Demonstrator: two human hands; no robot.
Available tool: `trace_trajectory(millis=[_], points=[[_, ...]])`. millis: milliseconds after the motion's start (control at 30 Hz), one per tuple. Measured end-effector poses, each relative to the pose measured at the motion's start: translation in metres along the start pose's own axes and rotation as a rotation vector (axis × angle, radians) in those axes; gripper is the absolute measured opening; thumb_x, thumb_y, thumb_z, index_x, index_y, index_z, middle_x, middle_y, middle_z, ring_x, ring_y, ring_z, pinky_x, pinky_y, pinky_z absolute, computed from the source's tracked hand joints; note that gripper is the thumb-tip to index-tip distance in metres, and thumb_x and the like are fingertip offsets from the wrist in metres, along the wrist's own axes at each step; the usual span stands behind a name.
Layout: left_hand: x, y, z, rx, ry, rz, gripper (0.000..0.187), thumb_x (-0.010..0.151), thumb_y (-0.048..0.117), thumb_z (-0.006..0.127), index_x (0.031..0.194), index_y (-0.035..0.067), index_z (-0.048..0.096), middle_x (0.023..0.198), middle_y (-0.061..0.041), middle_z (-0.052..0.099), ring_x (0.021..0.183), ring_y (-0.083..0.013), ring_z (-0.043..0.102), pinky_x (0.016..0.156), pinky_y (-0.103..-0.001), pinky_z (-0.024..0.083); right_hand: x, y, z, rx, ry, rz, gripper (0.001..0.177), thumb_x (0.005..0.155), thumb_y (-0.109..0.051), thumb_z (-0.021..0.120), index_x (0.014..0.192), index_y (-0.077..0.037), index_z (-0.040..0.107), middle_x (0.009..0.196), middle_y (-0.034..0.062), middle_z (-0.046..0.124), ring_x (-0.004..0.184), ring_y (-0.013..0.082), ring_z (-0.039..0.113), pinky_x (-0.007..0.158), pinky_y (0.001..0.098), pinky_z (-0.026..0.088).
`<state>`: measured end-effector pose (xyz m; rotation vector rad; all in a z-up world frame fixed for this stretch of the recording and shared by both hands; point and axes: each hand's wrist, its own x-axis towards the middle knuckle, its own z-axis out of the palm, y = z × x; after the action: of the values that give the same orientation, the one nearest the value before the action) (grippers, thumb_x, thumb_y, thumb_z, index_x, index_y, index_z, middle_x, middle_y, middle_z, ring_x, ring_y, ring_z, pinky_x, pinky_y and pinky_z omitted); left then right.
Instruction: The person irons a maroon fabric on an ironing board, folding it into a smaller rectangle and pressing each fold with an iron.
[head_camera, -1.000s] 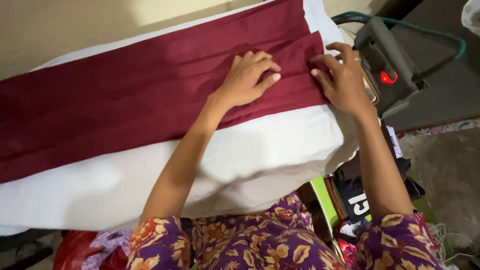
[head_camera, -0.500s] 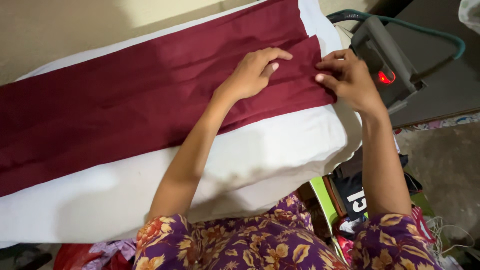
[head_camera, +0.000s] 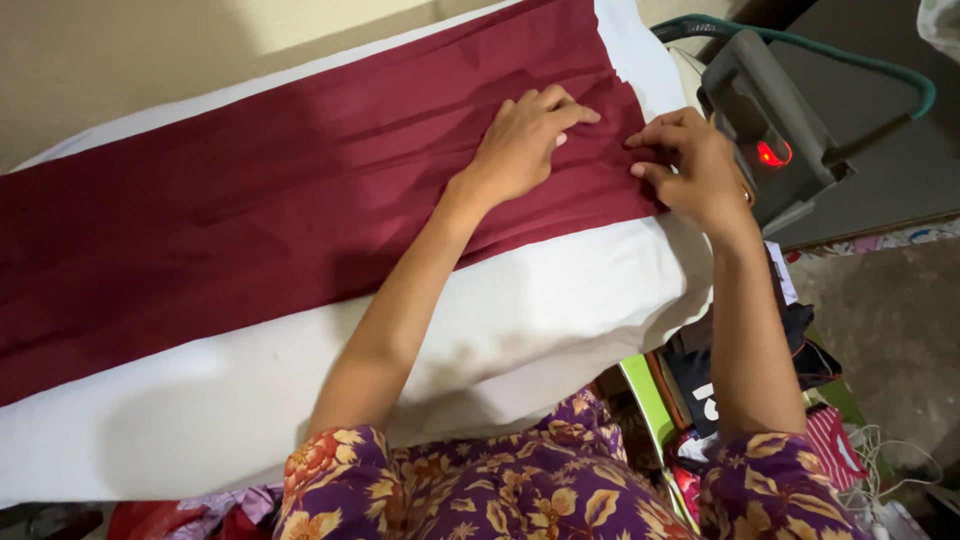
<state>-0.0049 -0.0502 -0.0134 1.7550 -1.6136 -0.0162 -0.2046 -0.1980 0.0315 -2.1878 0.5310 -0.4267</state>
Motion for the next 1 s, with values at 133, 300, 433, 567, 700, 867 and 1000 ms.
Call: trace_trajectory(millis=[133, 300, 433, 567, 700, 867, 1000], points=[[-0.001, 0.001, -0.002, -0.063, -0.029, -0.021, 0.045, 0.091, -0.005, 0.063, 0.128, 0.02, 0.068, 0.123, -0.001, 0.066, 0.108, -0.0242, 0.059, 0.092, -0.043, 0.043, 0.001, 0.008, 0.001, -0.142, 0.027, -0.004, 0.023, 0.087, 0.008, 0.081, 0.108, 0.001, 0.077, 0.105, 0.0087, 0.065, 0.083, 0.0177, 0.06, 0.071, 0.0295, 0.049], [0.005, 0.001, -0.003, -0.208, -0.058, -0.016, 0.038, 0.097, -0.004, 0.062, 0.125, 0.021, 0.069, 0.116, 0.002, 0.072, 0.103, -0.0214, 0.064, 0.092, -0.043, 0.042, 0.001, 0.013, 0.006, -0.046, 0.111, -0.048, 0.02, 0.09, 0.001, 0.081, 0.104, 0.003, 0.066, 0.102, 0.0088, 0.069, 0.084, 0.013, 0.062, 0.075, 0.029, 0.051], [0.005, 0.006, -0.003, -0.176, -0.019, -0.018, 0.044, 0.093, -0.008, 0.06, 0.129, 0.017, 0.066, 0.114, -0.001, 0.071, 0.103, -0.0234, 0.065, 0.089, -0.043, 0.05, -0.002, 0.004, 0.013, -0.119, 0.107, 0.065, 0.014, 0.099, -0.001, 0.074, 0.11, 0.002, 0.066, 0.098, 0.0128, 0.07, 0.084, 0.0186, 0.064, 0.078, 0.0336, 0.051], [0.004, 0.017, -0.004, -0.193, 0.143, 0.061, 0.035, 0.09, -0.008, 0.064, 0.122, 0.006, 0.06, 0.122, -0.007, 0.061, 0.114, -0.0301, 0.062, 0.082, -0.043, 0.056, 0.0, -0.009, 0.015, -0.229, 0.103, -0.136, 0.021, 0.095, 0.008, 0.068, 0.114, 0.0, 0.069, 0.112, 0.0177, 0.062, 0.1, 0.0294, 0.065, 0.085, 0.0395, 0.052], [0.004, 0.015, -0.001, -0.156, 0.121, 0.017, 0.024, 0.092, -0.011, 0.063, 0.109, 0.005, 0.058, 0.115, -0.01, 0.054, 0.111, -0.0268, 0.063, 0.088, -0.038, 0.059, -0.007, -0.027, 0.02, -0.533, 0.272, -0.328, 0.028, 0.085, 0.006, 0.072, 0.113, 0.001, 0.069, 0.117, 0.0233, 0.057, 0.106, 0.0439, 0.056, 0.092, 0.0502, 0.045], [0.003, -0.002, 0.01, -0.14, 0.121, 0.135, 0.03, 0.087, -0.012, 0.061, 0.112, 0.004, 0.059, 0.111, -0.012, 0.059, 0.109, -0.0327, 0.061, 0.091, -0.044, 0.055, -0.007, -0.043, 0.058, -0.444, 0.323, -0.494, 0.023, 0.099, 0.005, 0.069, 0.121, 0.003, 0.063, 0.132, 0.0224, 0.056, 0.122, 0.0415, 0.055, 0.103, 0.0504, 0.045], [0.009, -0.013, 0.017, -0.242, 0.075, 0.021, 0.024, 0.092, -0.007, 0.062, 0.114, 0.003, 0.06, 0.109, -0.012, 0.066, 0.104, -0.0334, 0.062, 0.088, -0.046, 0.053, 0.002, -0.045, 0.072, -0.441, 0.289, -0.505, 0.025, 0.106, 0.005, 0.063, 0.13, 0.004, 0.055, 0.141, 0.023, 0.052, 0.135, 0.0394, 0.053, 0.113, 0.0496, 0.045]])
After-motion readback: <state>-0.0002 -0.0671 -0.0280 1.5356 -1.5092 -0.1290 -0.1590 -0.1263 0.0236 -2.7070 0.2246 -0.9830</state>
